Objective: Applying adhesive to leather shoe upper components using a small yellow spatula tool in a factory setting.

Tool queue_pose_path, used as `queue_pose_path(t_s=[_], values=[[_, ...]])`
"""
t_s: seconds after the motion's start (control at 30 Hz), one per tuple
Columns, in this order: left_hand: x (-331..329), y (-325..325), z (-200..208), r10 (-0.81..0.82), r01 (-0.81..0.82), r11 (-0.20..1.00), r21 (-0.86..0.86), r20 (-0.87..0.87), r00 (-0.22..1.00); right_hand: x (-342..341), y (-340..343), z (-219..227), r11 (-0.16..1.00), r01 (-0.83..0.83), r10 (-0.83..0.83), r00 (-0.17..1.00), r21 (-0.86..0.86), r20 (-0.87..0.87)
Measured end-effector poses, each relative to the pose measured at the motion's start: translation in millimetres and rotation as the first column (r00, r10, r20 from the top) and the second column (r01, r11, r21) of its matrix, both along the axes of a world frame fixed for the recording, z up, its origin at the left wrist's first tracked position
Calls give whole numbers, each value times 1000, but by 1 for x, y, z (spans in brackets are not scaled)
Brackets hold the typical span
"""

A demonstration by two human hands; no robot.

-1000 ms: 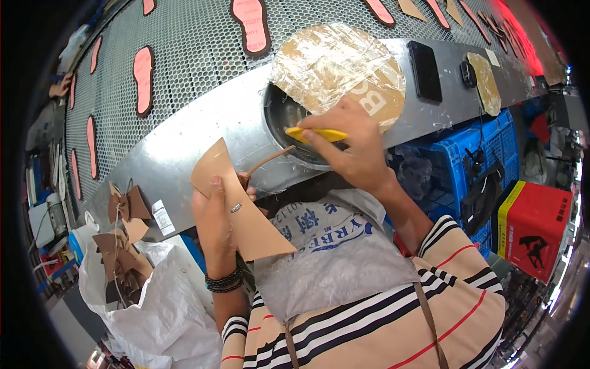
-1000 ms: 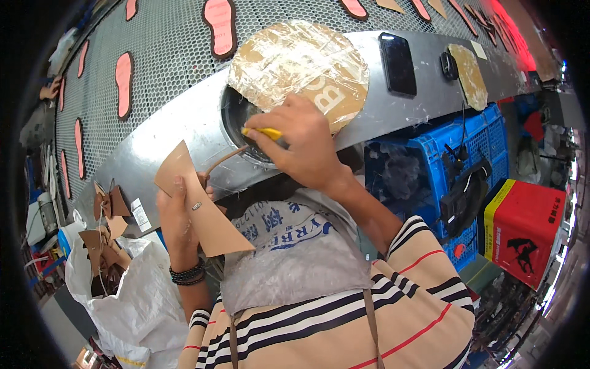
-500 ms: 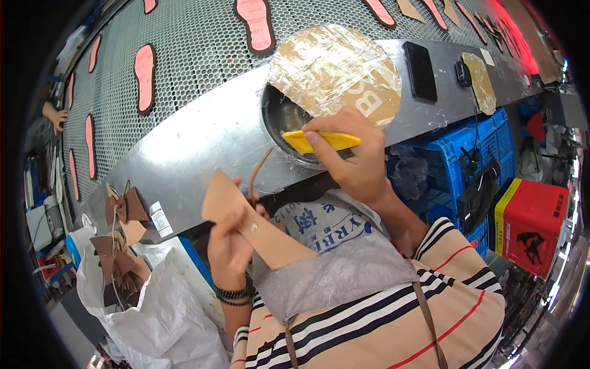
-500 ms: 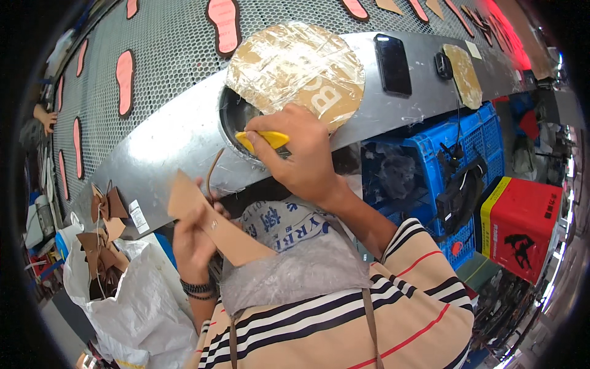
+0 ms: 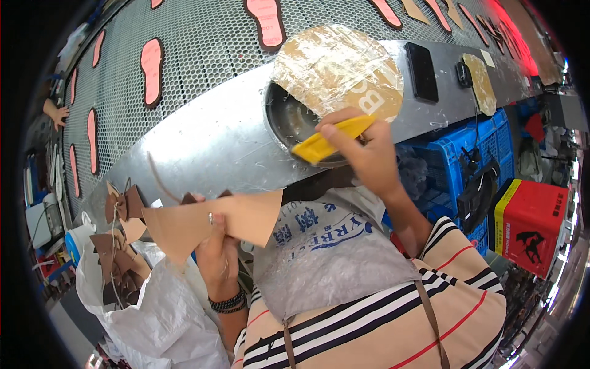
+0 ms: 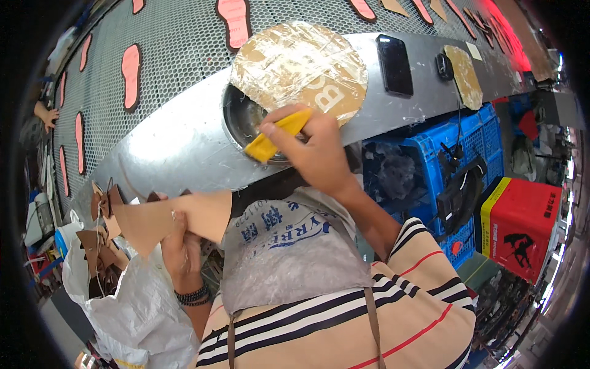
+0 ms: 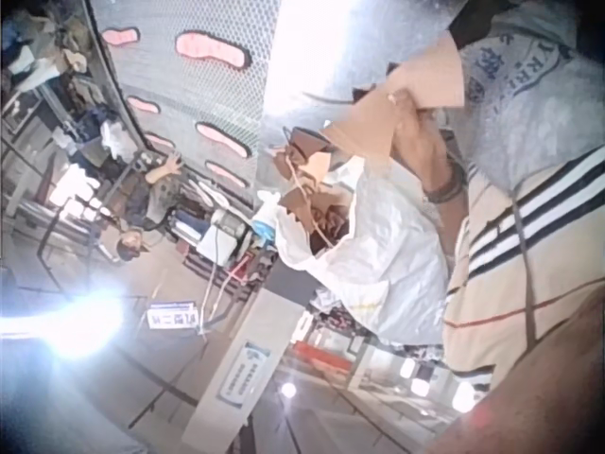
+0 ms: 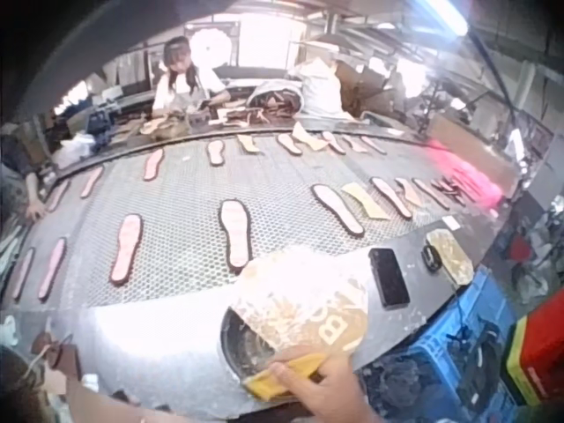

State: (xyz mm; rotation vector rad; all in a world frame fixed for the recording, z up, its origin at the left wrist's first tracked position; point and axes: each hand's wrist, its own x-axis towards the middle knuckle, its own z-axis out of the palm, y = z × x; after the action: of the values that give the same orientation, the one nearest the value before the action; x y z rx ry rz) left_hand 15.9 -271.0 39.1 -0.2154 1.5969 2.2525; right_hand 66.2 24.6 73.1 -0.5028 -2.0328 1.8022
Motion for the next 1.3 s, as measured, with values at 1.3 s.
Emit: queue_pose_path(t_s=[1.3], values=[[-45, 78, 1, -35, -5, 813, 582, 57, 998, 5, -5, 17, 806, 107, 107, 941, 582, -321]])
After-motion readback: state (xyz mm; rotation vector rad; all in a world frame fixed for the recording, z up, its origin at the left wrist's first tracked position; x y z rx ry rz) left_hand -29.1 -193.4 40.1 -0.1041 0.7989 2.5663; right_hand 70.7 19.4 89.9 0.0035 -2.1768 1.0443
